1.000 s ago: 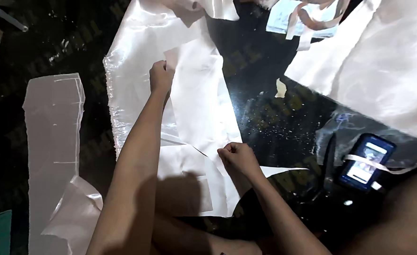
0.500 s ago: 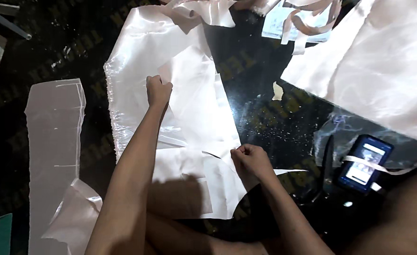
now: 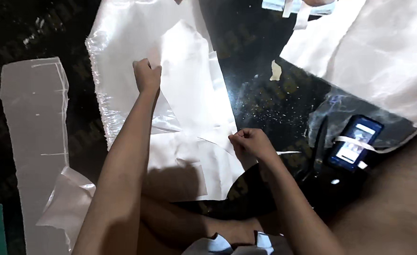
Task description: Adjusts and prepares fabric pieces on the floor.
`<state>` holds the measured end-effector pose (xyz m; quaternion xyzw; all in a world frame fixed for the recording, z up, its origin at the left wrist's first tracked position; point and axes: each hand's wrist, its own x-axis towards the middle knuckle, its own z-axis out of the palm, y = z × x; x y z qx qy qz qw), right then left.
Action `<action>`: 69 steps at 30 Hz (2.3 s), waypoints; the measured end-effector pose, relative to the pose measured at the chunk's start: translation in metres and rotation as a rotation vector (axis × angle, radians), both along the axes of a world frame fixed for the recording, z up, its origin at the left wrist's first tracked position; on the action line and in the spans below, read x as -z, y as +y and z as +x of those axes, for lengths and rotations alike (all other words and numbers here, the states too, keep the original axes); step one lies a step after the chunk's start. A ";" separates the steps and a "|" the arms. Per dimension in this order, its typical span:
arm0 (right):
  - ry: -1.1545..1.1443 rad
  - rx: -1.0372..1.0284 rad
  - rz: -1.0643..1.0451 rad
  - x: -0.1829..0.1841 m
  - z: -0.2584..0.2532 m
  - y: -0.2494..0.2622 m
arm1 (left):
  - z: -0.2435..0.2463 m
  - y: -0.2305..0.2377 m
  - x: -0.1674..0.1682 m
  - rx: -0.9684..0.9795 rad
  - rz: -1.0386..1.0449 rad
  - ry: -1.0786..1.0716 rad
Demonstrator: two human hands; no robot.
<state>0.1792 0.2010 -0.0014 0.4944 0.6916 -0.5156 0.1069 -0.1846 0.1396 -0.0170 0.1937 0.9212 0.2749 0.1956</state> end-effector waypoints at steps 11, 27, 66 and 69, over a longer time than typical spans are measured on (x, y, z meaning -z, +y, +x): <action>0.001 0.019 0.004 0.001 -0.003 -0.008 | -0.002 0.019 0.001 0.070 0.023 0.055; 0.083 -0.012 0.111 0.013 -0.009 -0.024 | 0.072 -0.086 -0.037 0.419 0.034 0.196; 0.150 0.066 -0.027 0.008 -0.004 -0.026 | 0.183 -0.204 -0.004 0.277 -0.370 0.139; 0.159 0.063 -0.034 0.007 -0.007 -0.027 | 0.169 -0.211 0.007 0.255 -0.384 0.089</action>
